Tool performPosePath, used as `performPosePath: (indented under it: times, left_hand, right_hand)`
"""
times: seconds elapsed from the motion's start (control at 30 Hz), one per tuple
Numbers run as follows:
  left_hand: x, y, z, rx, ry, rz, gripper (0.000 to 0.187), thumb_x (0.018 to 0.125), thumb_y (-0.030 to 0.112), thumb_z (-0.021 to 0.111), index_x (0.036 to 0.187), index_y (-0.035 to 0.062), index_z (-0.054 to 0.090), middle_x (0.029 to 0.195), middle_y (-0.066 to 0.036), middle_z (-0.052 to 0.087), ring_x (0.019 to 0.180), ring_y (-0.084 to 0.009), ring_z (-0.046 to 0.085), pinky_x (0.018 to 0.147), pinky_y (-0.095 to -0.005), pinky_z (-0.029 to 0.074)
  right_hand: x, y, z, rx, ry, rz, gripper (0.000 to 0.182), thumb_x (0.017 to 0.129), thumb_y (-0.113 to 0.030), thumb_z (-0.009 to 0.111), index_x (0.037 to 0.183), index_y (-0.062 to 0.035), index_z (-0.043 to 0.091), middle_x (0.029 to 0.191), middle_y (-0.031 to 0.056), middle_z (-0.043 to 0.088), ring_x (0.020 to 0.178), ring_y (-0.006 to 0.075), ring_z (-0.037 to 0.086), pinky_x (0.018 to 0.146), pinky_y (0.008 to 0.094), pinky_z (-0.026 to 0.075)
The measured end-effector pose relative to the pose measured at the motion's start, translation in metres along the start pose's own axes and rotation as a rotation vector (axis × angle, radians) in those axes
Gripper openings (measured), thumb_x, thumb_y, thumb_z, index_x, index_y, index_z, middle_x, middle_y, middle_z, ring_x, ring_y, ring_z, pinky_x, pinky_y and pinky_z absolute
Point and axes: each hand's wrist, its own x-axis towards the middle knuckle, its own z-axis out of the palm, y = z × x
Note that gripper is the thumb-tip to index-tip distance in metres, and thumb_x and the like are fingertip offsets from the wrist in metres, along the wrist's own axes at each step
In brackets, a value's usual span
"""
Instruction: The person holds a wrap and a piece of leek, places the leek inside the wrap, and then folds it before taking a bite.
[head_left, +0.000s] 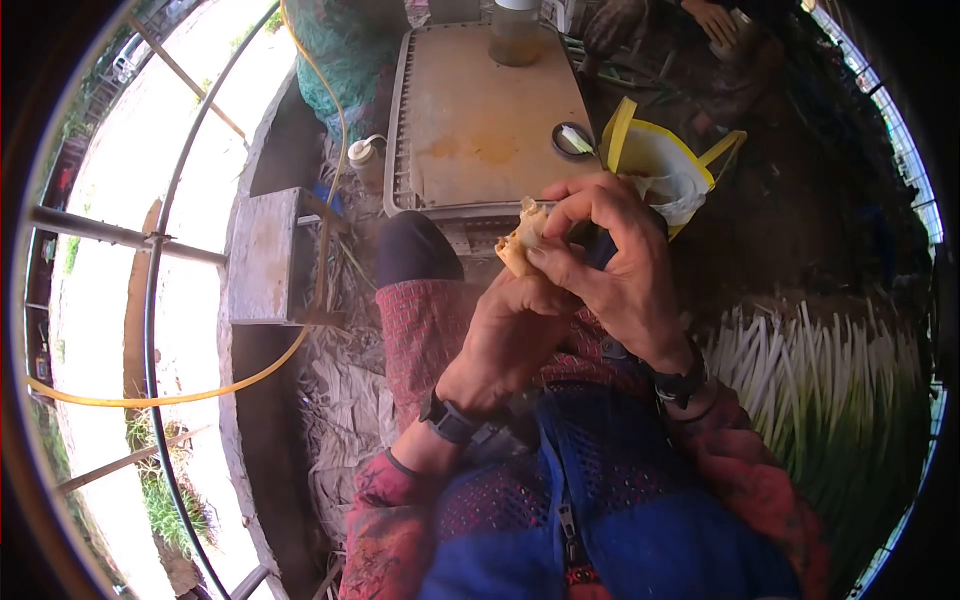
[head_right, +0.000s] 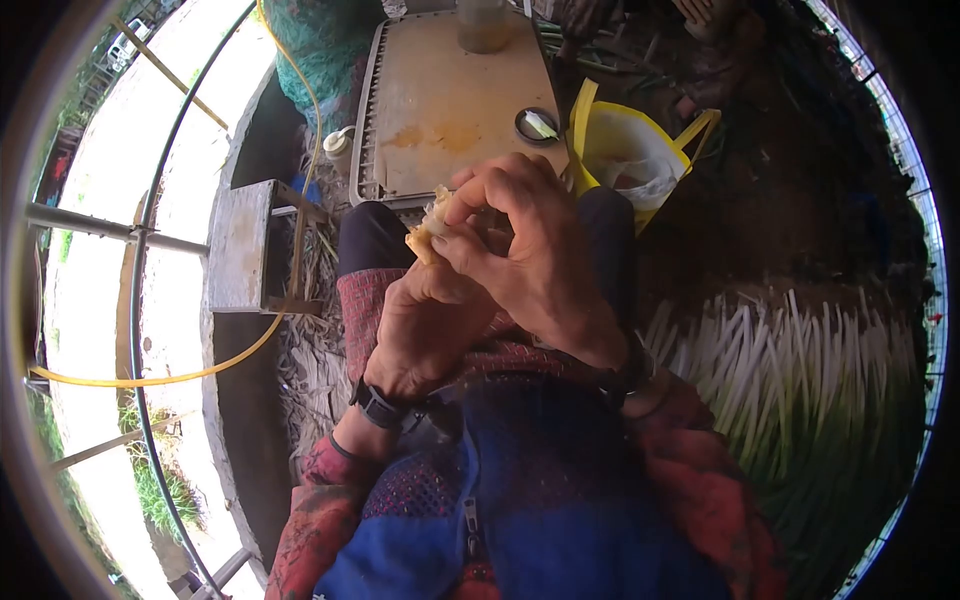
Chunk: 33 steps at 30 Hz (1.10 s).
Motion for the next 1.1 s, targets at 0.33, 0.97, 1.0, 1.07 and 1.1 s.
performPosePath:
  times: [0.33, 0.97, 1.0, 1.07, 1.1]
  left_hand:
    - [-0.002, 0.004, 0.004, -0.182, -0.024, -0.002, 0.041, 0.084, 0.009, 0.064, 0.123, 0.0052, 0.052, 0.111, -0.003, 0.058, 0.106, -0.0155, 0.054, 0.101, -0.0350, 0.039]
    - [0.000, -0.003, 0.001, -0.137, -0.039, 0.029, 0.041, 0.086, 0.017, 0.067, 0.123, 0.0070, 0.053, 0.117, -0.002, 0.058, 0.112, -0.0149, 0.053, 0.103, -0.0362, 0.037]
    - [0.000, -0.003, 0.000, -0.124, -0.052, 0.029, 0.040, 0.086, 0.017, 0.067, 0.122, 0.0069, 0.053, 0.116, -0.002, 0.058, 0.111, -0.0147, 0.053, 0.102, -0.0358, 0.038]
    - [-0.002, -0.002, 0.000, -0.092, -0.066, 0.010, 0.039, 0.086, 0.018, 0.067, 0.121, 0.0071, 0.053, 0.115, -0.002, 0.058, 0.109, -0.0143, 0.054, 0.101, -0.0342, 0.038]
    - [-0.002, -0.002, 0.000, -0.076, -0.074, 0.002, 0.038, 0.087, 0.019, 0.067, 0.121, 0.0072, 0.054, 0.114, -0.002, 0.058, 0.108, -0.0141, 0.054, 0.100, -0.0333, 0.038]
  right_hand:
    - [-0.004, 0.005, -0.006, 0.150, -0.001, 0.124, 0.023, 0.084, -0.015, 0.076, 0.101, -0.0051, 0.062, 0.103, 0.0085, 0.062, 0.099, 0.0222, 0.060, 0.085, 0.0354, 0.050]
    - [-0.009, 0.007, -0.008, 0.081, 0.007, 0.069, 0.030, 0.079, -0.010, 0.075, 0.104, -0.0030, 0.059, 0.101, 0.0086, 0.060, 0.095, 0.0195, 0.060, 0.083, 0.0319, 0.051]
    - [-0.010, 0.005, -0.008, 0.127, 0.014, 0.125, 0.031, 0.079, -0.011, 0.075, 0.105, -0.0032, 0.059, 0.101, 0.0086, 0.060, 0.096, 0.0197, 0.060, 0.083, 0.0326, 0.050]
    - [-0.009, 0.002, -0.006, 0.221, 0.026, 0.233, 0.032, 0.079, -0.012, 0.075, 0.105, -0.0036, 0.058, 0.103, 0.0087, 0.061, 0.097, 0.0200, 0.060, 0.084, 0.0340, 0.049]
    - [-0.009, 0.002, -0.006, 0.180, 0.024, 0.202, 0.033, 0.079, -0.013, 0.076, 0.105, -0.0041, 0.058, 0.103, 0.0087, 0.061, 0.097, 0.0210, 0.060, 0.085, 0.0351, 0.048]
